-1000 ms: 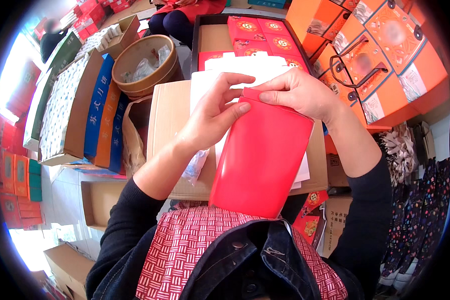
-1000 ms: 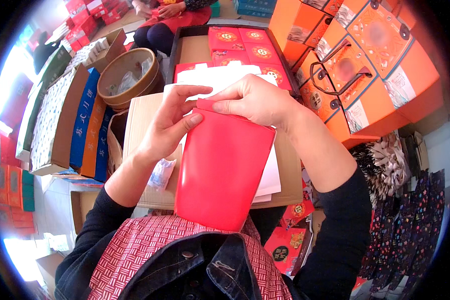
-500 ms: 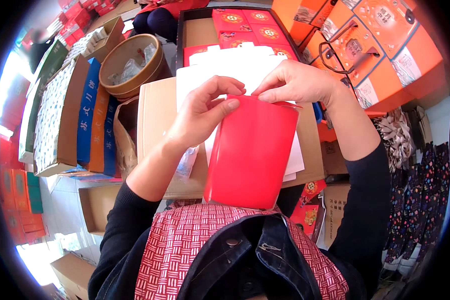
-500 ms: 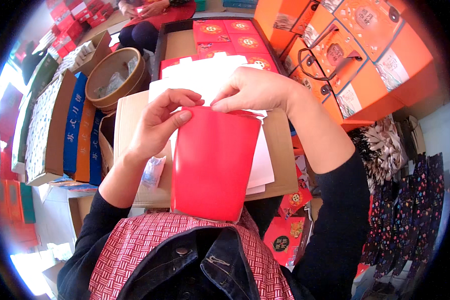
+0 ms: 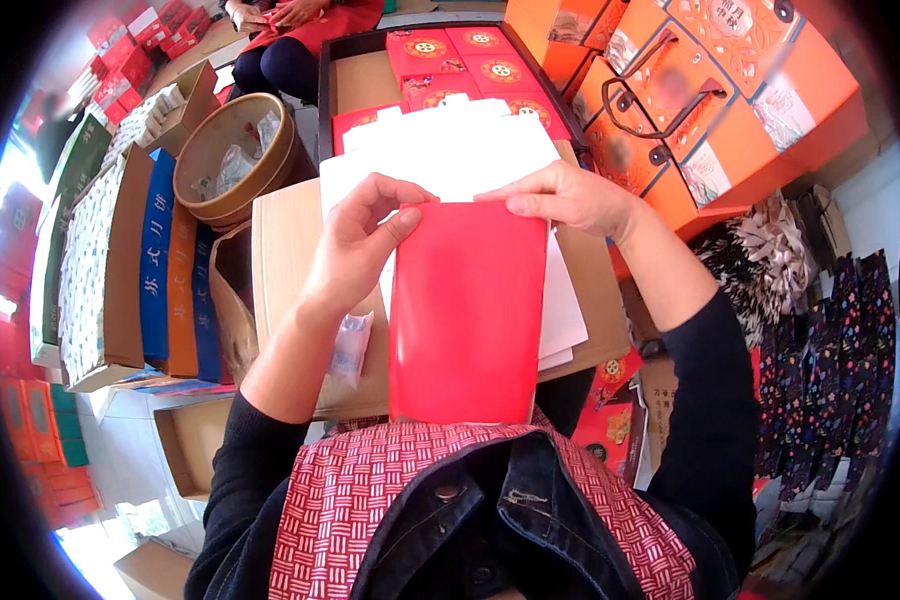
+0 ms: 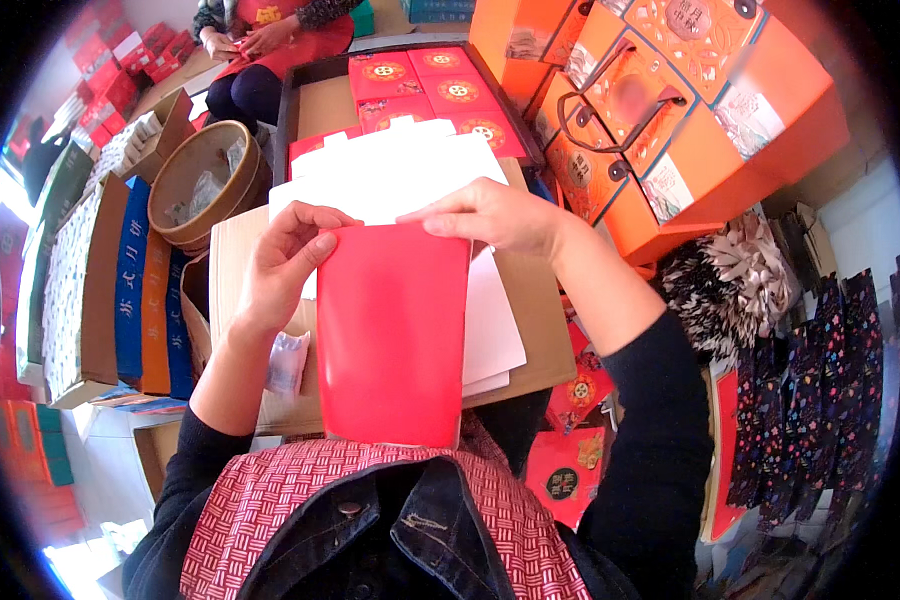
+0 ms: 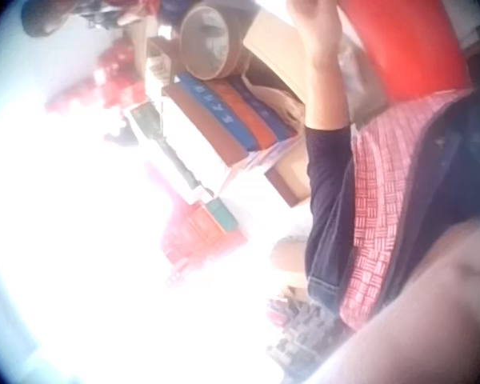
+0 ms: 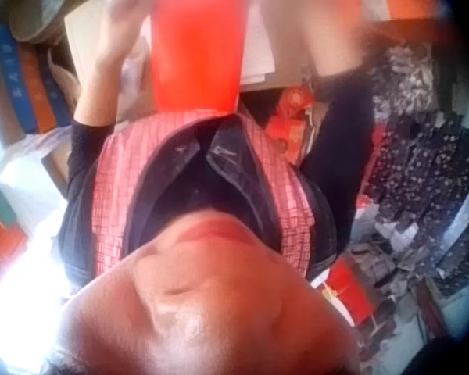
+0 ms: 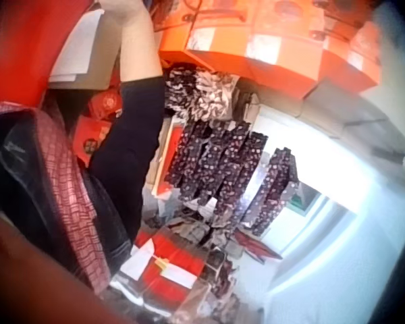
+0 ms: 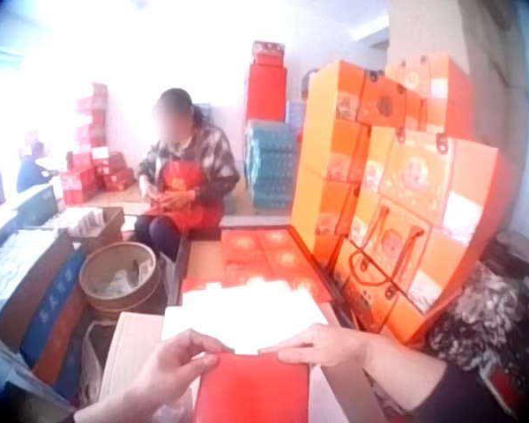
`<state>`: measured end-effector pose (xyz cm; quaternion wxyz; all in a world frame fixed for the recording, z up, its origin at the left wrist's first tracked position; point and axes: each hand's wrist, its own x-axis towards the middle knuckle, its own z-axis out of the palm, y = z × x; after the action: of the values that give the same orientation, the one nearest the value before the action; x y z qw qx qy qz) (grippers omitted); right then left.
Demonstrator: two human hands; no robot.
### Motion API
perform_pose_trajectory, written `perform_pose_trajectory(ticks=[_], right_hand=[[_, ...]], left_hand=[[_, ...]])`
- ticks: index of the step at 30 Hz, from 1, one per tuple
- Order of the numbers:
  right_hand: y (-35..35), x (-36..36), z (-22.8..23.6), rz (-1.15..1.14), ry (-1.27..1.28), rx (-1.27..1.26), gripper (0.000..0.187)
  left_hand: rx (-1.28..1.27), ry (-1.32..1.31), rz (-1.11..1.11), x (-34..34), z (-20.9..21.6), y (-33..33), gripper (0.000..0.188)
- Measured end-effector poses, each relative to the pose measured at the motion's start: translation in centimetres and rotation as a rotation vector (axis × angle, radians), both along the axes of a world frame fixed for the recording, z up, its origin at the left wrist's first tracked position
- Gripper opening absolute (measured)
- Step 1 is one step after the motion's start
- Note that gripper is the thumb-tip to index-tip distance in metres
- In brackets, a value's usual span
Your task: The person folds red paper envelopes around small white packets, then places the finished envelopes into a cardboard box. The person also opens a blue box to retrieve more packets and continues the assembly process.
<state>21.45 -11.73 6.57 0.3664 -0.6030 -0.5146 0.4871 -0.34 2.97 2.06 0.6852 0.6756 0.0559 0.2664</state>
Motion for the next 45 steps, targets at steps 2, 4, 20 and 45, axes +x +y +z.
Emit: perform_pose_trajectory(ticks=[2, 4, 20, 45], right_hand=[[-0.4, 0.2, -0.5, -0.100, 0.053, -0.055, 0.032], [-0.4, -0.2, -1.8, -0.162, 0.060, 0.055, 0.031], [-1.4, -2.1, -1.0, -0.419, 0.203, 0.086, 0.024], [-2.4, -7.0, -3.2, -0.654, 0.322, 0.425, 0.035]], left_hand=[[-0.002, 0.017, 0.003, 0.2, 0.0, 0.2, 0.010], [-0.025, 0.034, -0.002, 0.2, -0.2, 0.1, 0.009], [0.352, 0.246, 0.085, 0.9, 2.2, -1.7, 0.015], [0.013, 0.255, 0.155, 1.0, 1.2, -1.4, 0.014]])
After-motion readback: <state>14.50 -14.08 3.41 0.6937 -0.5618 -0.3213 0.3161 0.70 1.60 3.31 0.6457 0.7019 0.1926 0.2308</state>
